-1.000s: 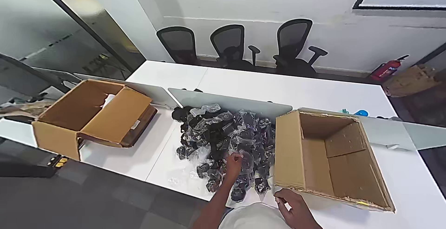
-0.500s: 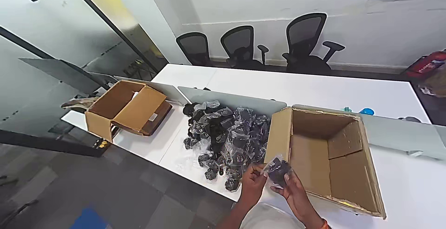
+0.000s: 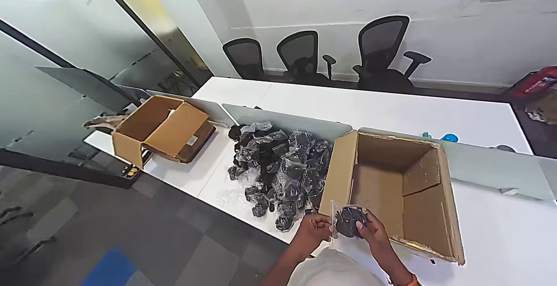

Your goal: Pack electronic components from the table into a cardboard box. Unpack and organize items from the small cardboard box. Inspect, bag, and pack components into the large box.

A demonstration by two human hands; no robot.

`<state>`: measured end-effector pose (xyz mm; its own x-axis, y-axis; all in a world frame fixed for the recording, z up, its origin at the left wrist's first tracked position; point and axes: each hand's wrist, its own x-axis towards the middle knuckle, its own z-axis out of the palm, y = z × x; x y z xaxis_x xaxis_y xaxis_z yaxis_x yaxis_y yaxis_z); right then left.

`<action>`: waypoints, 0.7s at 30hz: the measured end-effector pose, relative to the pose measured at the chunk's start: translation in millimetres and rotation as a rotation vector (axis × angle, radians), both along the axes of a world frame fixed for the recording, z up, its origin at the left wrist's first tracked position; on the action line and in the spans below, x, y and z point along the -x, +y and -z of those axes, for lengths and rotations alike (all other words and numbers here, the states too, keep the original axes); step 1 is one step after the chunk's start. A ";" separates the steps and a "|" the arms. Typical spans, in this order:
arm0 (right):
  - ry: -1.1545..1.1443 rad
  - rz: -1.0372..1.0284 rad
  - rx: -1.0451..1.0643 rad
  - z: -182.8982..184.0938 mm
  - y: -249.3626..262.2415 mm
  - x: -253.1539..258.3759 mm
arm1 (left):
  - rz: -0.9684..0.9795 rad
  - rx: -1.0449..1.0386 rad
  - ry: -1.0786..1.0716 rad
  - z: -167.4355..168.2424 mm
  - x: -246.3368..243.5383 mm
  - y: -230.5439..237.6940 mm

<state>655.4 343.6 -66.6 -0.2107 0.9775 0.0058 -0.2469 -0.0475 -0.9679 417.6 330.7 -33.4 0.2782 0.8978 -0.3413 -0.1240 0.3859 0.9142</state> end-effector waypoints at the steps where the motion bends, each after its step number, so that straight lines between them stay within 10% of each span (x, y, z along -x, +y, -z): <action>1: -0.003 -0.014 0.002 -0.6 0.6 1.0 | -0.022 -0.004 0.005 -0.6 0.4 -1.6; 12: -0.617 -0.075 -0.166 -5.2 -12.9 22.4 | -0.415 -0.022 0.059 -6.1 14.7 -35.9; 21: -0.235 -0.361 0.150 -25.5 -51.5 96.4 | -0.386 -0.021 0.087 13.9 38.7 -53.8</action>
<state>559.1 292.1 -41.1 -0.5170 0.8277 -0.2184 0.0364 -0.2337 -0.9716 378.8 276.9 -47.3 -0.1102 0.9380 -0.3287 -0.1783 0.3067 0.9349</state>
